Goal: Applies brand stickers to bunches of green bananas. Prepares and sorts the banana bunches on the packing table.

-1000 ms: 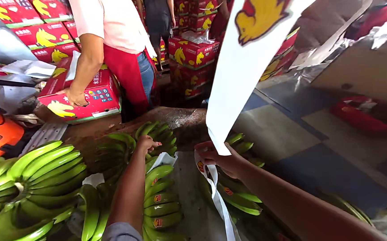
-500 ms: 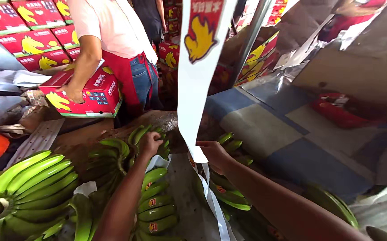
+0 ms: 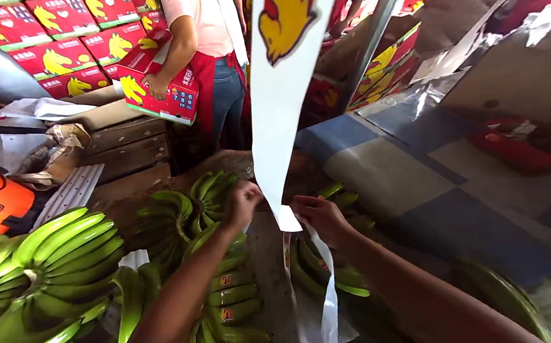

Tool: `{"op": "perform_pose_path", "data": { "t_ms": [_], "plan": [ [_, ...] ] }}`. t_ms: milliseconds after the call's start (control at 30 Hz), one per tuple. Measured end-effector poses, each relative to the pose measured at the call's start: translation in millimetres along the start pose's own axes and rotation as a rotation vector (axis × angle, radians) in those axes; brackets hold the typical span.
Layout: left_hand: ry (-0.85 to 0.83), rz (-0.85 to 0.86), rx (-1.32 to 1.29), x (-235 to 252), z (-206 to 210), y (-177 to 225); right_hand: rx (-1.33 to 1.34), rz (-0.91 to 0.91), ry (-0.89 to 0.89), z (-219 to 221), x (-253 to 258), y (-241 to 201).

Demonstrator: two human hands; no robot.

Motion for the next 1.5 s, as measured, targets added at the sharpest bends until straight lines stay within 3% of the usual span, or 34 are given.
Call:
{"op": "perform_pose_path", "data": {
  "t_ms": [100,200,333,500,633,767,867,967,1067,1167,1267,1333,1400,1500],
  "plan": [
    [0.02,-0.521,-0.121,31.5,-33.7,-85.8,-0.137,-0.008,-0.031,-7.0,1.9,-12.6],
    [0.076,-0.794,-0.178,37.0,-39.4,-155.3,-0.304,-0.07,-0.147,-3.1,0.1,-27.1],
    [0.033,-0.923,-0.04,38.1,-27.2,-182.1,-0.467,-0.099,-0.243,-2.4,-0.4,-33.4],
    [-0.135,-0.914,0.27,45.6,-24.7,-175.2,-0.552,-0.025,-0.231,-5.0,-0.1,-26.6],
    [-0.206,-0.82,0.436,50.3,-27.2,-171.6,-0.334,0.021,-0.178,-5.0,1.3,-18.3],
    [-0.127,-0.67,0.629,52.0,-34.8,-143.1,-0.218,-0.001,-0.1,-6.1,-2.0,-16.0],
    [-0.165,-0.282,0.321,53.5,-17.3,-63.0,-0.124,0.01,-0.046,-9.3,-5.1,-13.5],
    [-0.334,0.182,0.019,23.0,28.8,11.9,-0.044,0.051,-0.033,-6.1,-8.9,-5.8],
    [-0.453,0.364,0.167,-14.7,58.3,53.9,0.011,0.059,-0.05,0.7,-13.8,-0.4],
    [-0.263,0.506,0.362,-35.4,64.3,68.9,0.077,0.086,-0.037,3.3,-17.3,5.3],
    [-0.051,0.604,0.319,-47.8,63.2,65.6,0.118,0.101,-0.025,0.4,-16.5,10.1],
    [-0.074,0.45,0.166,-40.2,54.0,53.2,0.031,0.053,-0.026,-7.4,-11.4,12.1],
    [-0.105,0.146,0.045,-14.5,29.8,25.3,-0.059,0.032,-0.021,-19.1,-6.3,11.5],
    [0.049,-0.341,-0.028,28.2,-20.6,-62.8,-0.123,0.04,-0.034,-27.5,-6.5,5.5]
  ]
}}
Point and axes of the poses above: each hand's wrist, its own x-axis towards the middle knuckle, its own z-axis out of the palm, y = z × x, the point moved 7 cm from there along x, towards the middle knuckle, and after that the axes turned 6 degrees about -y, right-handed, at the moved point
